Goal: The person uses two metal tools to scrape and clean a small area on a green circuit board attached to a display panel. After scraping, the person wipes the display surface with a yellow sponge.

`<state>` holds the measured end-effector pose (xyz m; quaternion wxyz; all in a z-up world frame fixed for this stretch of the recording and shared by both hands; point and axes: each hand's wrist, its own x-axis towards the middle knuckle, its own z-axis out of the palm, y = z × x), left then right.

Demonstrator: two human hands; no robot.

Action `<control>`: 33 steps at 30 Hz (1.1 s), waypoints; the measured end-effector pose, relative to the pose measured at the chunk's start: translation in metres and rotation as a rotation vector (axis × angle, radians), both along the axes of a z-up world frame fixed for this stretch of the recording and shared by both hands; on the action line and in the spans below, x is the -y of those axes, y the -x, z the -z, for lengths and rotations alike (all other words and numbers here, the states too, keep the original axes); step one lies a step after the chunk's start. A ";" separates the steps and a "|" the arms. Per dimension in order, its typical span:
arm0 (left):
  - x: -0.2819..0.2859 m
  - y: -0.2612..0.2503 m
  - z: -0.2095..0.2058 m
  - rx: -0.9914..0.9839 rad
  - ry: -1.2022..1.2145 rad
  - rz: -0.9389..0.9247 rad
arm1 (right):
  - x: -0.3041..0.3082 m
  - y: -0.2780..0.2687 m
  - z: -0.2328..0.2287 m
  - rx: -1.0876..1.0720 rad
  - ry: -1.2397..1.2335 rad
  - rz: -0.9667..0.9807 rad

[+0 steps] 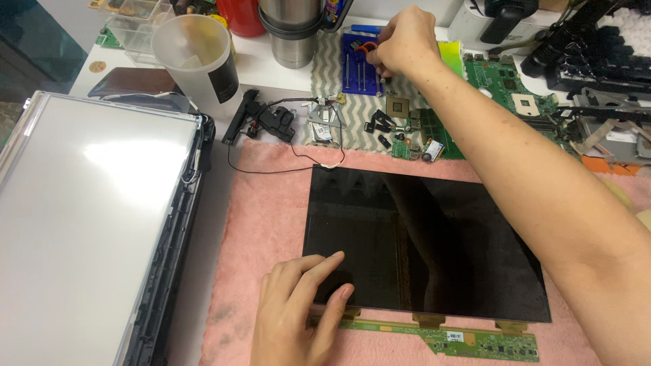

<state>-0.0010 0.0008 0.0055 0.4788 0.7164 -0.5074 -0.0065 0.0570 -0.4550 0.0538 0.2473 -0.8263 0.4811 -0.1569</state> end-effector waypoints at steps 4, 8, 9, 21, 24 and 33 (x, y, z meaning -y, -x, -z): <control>0.000 -0.001 0.001 -0.004 -0.013 -0.003 | 0.003 -0.006 0.005 -0.096 -0.033 -0.023; -0.001 -0.001 0.000 -0.002 -0.024 0.020 | -0.011 -0.005 0.002 -0.153 0.030 -0.019; -0.001 0.000 -0.003 -0.014 -0.038 0.004 | -0.020 -0.003 -0.005 -0.133 -0.015 -0.039; 0.000 0.001 -0.002 -0.027 -0.021 -0.007 | -0.037 0.021 -0.049 -0.399 -0.066 -0.233; 0.001 0.000 -0.002 -0.014 -0.001 -0.008 | -0.013 0.037 -0.019 -0.391 0.014 -0.365; 0.002 0.002 0.001 -0.004 -0.025 -0.031 | -0.030 0.065 -0.004 -0.056 0.132 -0.478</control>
